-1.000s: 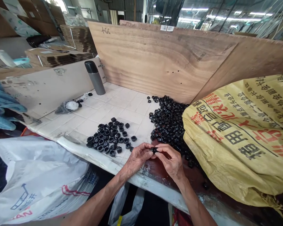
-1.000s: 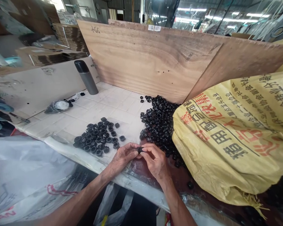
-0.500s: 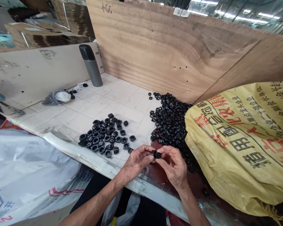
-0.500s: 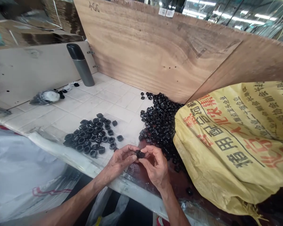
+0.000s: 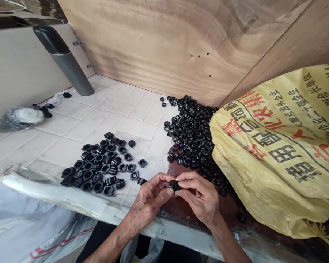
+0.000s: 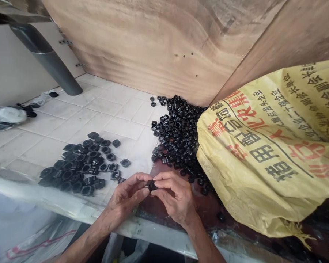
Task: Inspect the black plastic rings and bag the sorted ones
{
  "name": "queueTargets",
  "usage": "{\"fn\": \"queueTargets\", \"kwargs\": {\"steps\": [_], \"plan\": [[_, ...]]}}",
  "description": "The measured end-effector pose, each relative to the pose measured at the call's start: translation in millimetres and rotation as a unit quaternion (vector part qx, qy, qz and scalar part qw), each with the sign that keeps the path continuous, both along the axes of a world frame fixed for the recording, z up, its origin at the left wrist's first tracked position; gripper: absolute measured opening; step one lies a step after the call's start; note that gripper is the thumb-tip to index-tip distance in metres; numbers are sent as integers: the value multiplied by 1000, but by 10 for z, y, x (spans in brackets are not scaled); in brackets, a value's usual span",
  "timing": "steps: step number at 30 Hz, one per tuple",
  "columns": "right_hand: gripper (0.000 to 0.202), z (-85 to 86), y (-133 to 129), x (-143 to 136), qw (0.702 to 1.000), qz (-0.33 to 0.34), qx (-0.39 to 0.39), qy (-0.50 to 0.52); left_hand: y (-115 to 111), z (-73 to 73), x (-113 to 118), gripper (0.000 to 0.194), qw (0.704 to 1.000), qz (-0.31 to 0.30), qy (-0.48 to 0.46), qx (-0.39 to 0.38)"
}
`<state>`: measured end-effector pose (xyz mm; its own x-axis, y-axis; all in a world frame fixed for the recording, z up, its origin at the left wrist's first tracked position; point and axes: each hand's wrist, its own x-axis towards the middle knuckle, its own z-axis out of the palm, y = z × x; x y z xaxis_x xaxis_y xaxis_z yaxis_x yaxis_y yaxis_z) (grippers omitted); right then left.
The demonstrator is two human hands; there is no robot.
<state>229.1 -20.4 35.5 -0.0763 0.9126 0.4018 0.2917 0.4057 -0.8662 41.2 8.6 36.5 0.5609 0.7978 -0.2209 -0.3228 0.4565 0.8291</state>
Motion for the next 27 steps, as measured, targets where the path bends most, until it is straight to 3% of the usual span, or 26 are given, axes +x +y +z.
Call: {"fn": "queueTargets", "kwargs": {"steps": [6, 10, 15, 21, 24, 27], "plan": [[29, -18, -64, -32, 992, -57, -88, 66, -19, -16, 4, 28, 999, 5, 37, 2], [27, -29, -66, -43, 991, -69, -103, 57, -49, -107, -1, 27, 989, 29, 91, 109], [35, -83, -51, -71, 982, -80, -149, 86, -46, -197, 12, 33, 955, 40, 147, 253], [35, -129, -28, -70, 983, -99, -144, 53, -35, -165, 22, 29, 943, 75, 168, 276], [31, -106, -79, -77, 981, -145, -130, 17, -77, -118, 3, 28, 933, 96, 169, 304], [40, -52, -55, -46, 961, -241, -134, 12, -63, -100, -29, 25, 931, 115, 189, 290]]}}
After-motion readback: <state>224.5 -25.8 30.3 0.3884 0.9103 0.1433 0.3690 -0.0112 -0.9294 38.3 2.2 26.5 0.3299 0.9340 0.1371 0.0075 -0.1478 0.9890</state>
